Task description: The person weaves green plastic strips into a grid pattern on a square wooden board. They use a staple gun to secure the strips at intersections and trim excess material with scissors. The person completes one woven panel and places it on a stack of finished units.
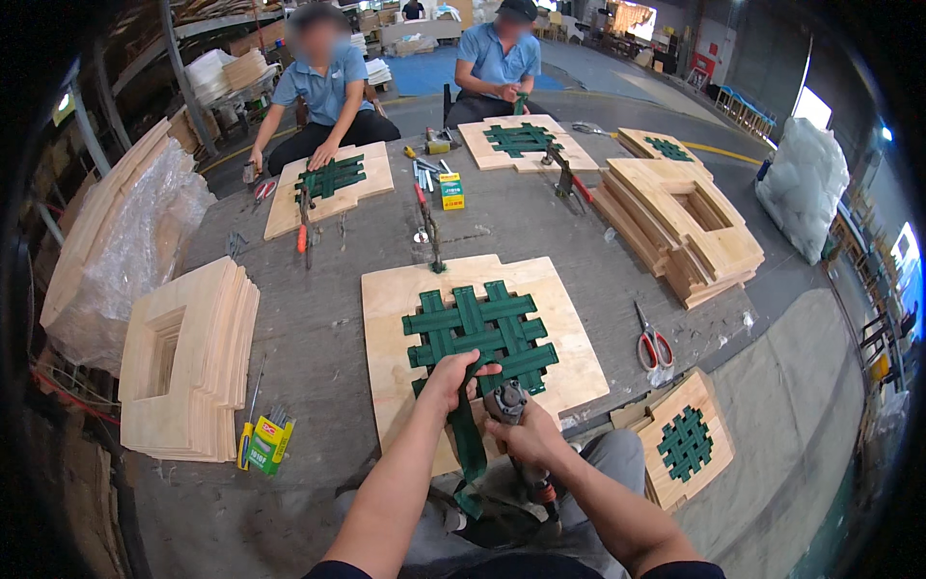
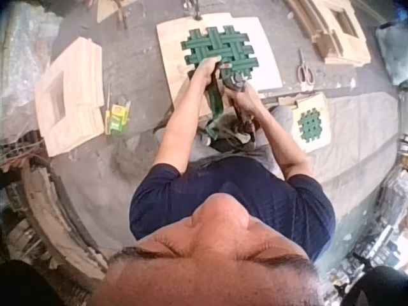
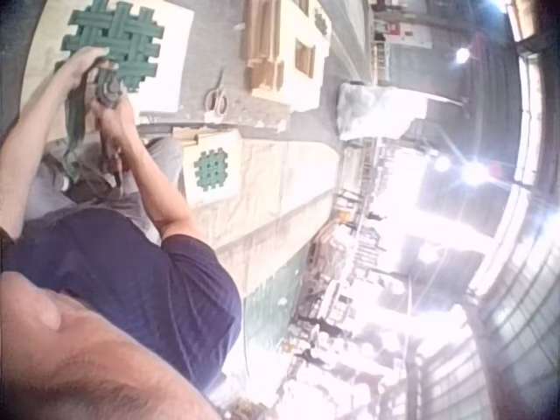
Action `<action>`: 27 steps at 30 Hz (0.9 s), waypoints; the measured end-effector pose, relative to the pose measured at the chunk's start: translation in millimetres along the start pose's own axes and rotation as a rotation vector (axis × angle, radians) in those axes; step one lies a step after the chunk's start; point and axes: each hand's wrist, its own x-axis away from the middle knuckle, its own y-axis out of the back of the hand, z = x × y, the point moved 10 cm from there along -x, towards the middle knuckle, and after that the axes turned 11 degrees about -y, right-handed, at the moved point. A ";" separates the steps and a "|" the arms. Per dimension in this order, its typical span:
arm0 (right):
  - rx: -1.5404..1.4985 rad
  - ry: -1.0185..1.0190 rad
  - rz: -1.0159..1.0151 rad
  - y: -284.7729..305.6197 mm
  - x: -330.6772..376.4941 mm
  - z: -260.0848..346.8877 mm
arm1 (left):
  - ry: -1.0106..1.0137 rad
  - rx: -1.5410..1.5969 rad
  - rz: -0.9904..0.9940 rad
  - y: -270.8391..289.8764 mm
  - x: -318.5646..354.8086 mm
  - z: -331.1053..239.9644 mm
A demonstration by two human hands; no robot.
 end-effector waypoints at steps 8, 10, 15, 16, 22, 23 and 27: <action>-0.342 -0.127 0.087 46.8 -14.6 -14.7 | 0.014 -0.089 -0.050 7.7 -4.4 -2.9; -0.473 -0.132 0.040 80.4 -30.0 -25.1 | 0.009 -0.102 -0.069 5.9 -5.1 -2.5; -0.554 -0.119 0.033 148.8 -72.3 -20.7 | -0.019 -0.233 -0.195 8.6 -8.0 -5.7; -0.515 -0.078 0.024 159.9 -81.8 -10.5 | -0.034 -0.240 -0.215 13.1 -6.7 -7.9; 0.099 -0.145 -0.539 259.2 -112.3 -19.9 | -0.025 -0.288 -0.297 3.9 -8.6 0.7; 0.143 -0.147 -0.547 263.8 -115.3 -17.9 | -0.035 -0.286 -0.319 5.2 -7.7 -0.4; 0.171 0.018 -0.590 286.9 -111.6 -29.4 | -0.032 -0.310 -0.307 -1.9 -7.0 2.2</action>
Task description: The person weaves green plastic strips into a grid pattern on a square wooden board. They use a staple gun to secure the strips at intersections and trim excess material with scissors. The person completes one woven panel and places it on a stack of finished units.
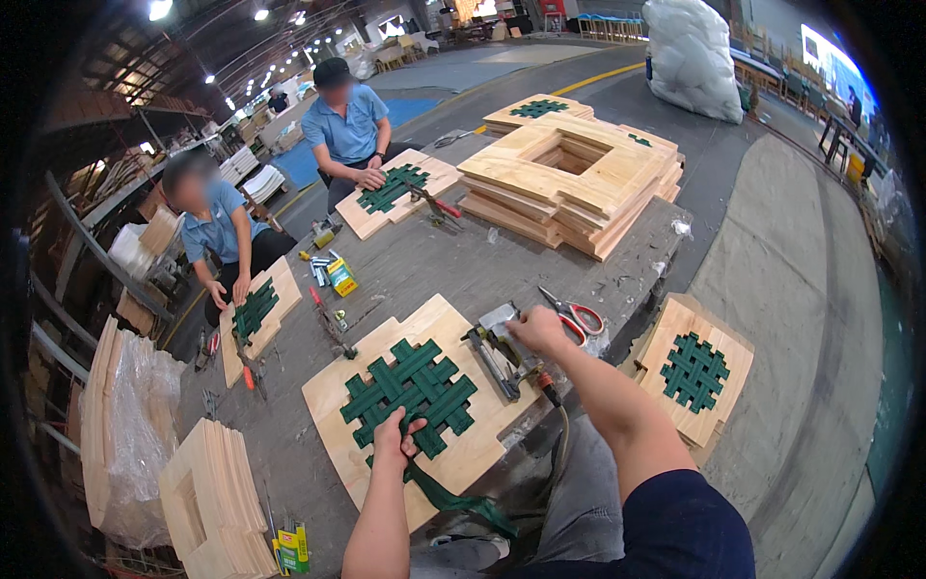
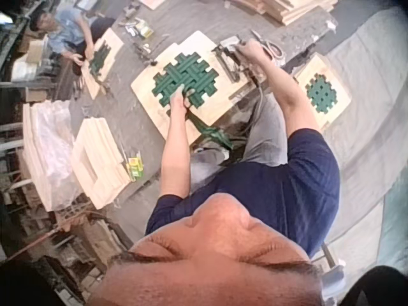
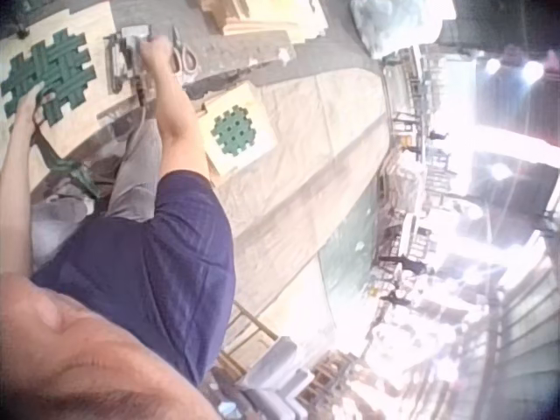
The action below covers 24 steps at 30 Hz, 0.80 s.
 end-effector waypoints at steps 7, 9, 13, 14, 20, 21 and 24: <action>0.290 0.127 -0.265 58.2 13.5 -41.7 | -0.011 0.036 0.027 7.7 -3.5 3.5; 0.302 0.123 -0.251 62.2 13.9 -48.5 | -0.021 0.060 0.060 5.0 -1.4 3.3; 0.348 0.113 -0.173 62.3 7.0 -57.4 | -0.129 0.077 0.070 16.7 7.2 -2.2; 0.388 0.107 -0.164 69.0 4.9 -68.6 | -0.136 0.091 0.057 12.5 8.5 -1.0; 0.159 0.133 -0.080 94.2 22.4 -70.0 | -0.043 0.277 0.013 15.2 25.8 12.8; 0.010 0.126 0.042 84.3 31.7 -60.6 | -0.049 0.290 0.004 22.6 29.7 10.6; -0.134 0.334 0.240 57.6 81.4 -17.4 | -0.057 0.316 0.012 24.7 35.5 5.4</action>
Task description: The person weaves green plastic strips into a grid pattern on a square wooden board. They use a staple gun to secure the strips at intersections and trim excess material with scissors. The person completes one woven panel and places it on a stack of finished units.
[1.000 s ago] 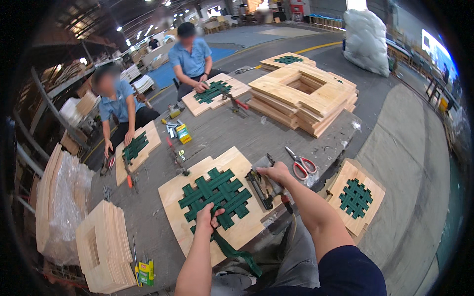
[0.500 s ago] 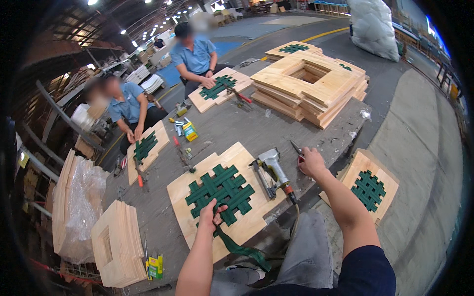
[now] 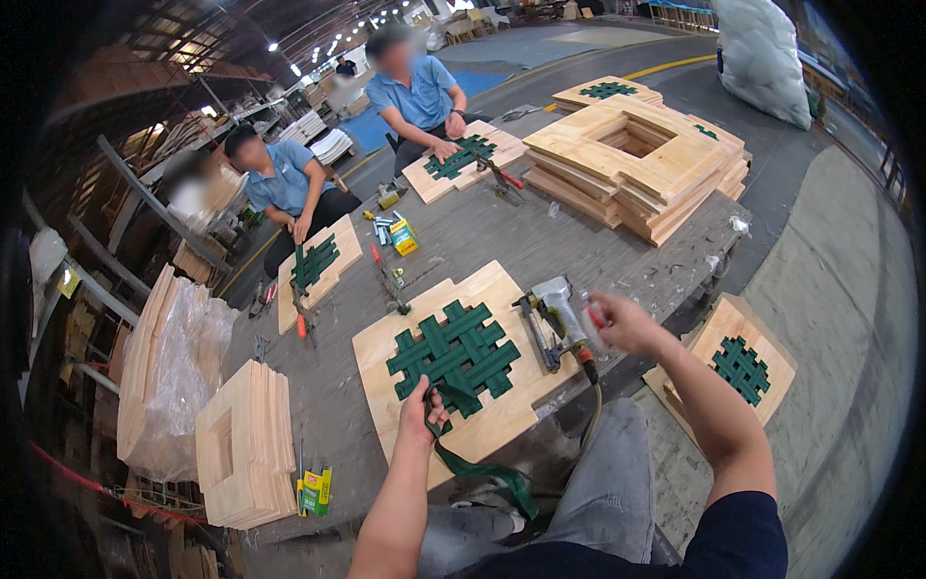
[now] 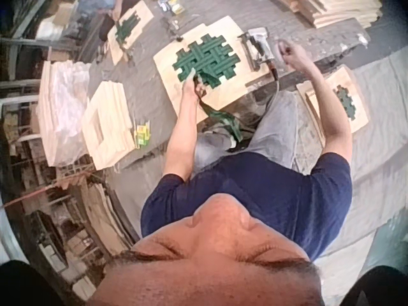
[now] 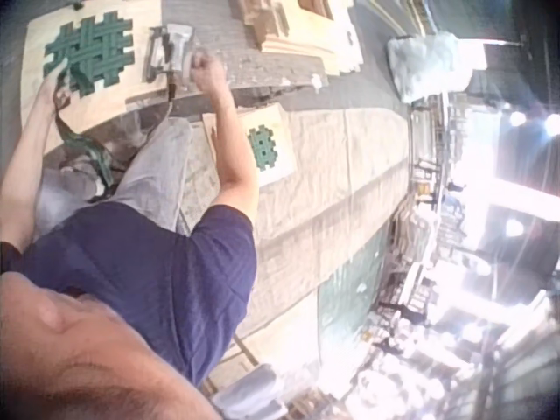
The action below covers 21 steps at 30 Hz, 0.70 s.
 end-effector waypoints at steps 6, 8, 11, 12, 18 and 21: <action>0.716 0.522 0.201 -121.5 58.6 100.1 | -0.007 -0.051 -0.029 -4.2 3.7 -6.7; 0.829 0.576 0.232 -147.9 57.2 98.7 | -0.017 -0.055 0.011 -10.7 7.6 -5.9; 0.912 0.653 0.292 -174.4 50.5 102.3 | -0.059 -0.088 0.021 -11.6 16.4 -10.2; 0.926 0.679 0.316 -181.7 49.6 105.5 | -0.076 -0.103 0.014 -9.7 19.6 -13.8; 0.928 0.780 0.360 -203.8 38.2 115.3 | -0.106 -0.169 0.122 -16.0 34.3 -22.1; 0.881 0.804 0.427 -203.9 33.6 110.5 | -0.128 -0.198 0.129 -16.6 38.6 -25.6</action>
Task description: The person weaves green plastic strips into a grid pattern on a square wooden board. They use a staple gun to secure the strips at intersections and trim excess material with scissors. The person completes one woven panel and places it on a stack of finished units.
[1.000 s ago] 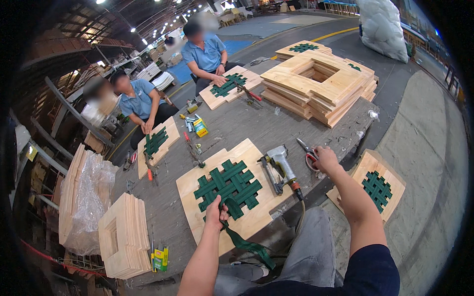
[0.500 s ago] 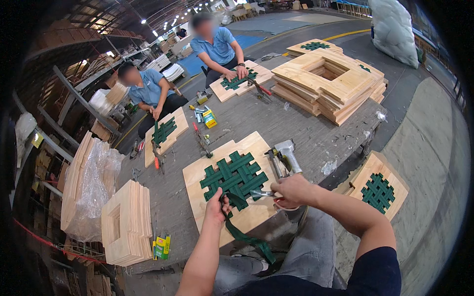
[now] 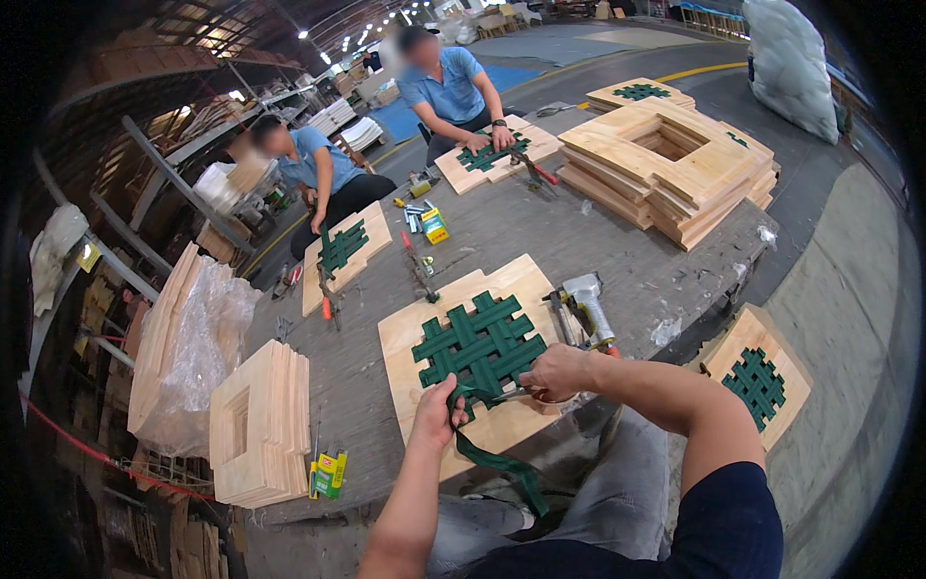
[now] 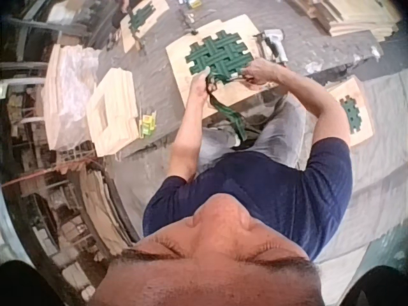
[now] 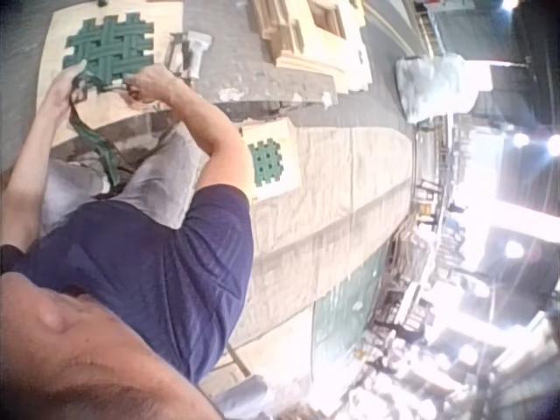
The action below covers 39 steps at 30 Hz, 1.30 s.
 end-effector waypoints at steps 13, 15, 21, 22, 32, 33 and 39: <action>-0.455 -0.429 -0.464 27.6 41.7 -60.3 | -0.176 0.077 0.008 8.2 46.7 -21.4; -0.458 -0.903 -0.566 32.6 80.2 -122.0 | -0.196 0.128 -0.135 37.8 77.6 -19.3; -0.069 -1.111 -0.683 32.9 160.6 -208.3 | -0.001 0.555 -0.014 20.3 140.5 54.2; 0.000 -1.090 -0.650 33.2 160.2 -210.6 | 0.017 0.592 0.038 14.0 149.4 62.7; -0.484 -1.127 -0.491 -14.3 80.4 -182.2 | 0.008 0.506 0.135 -12.4 163.6 56.5; -0.504 -1.116 -0.479 -13.5 78.5 -187.5 | -0.019 0.436 0.129 -10.4 161.5 46.1; -0.337 -1.181 -0.685 22.8 130.6 -249.6 | -0.215 0.158 -0.100 63.1 111.4 4.1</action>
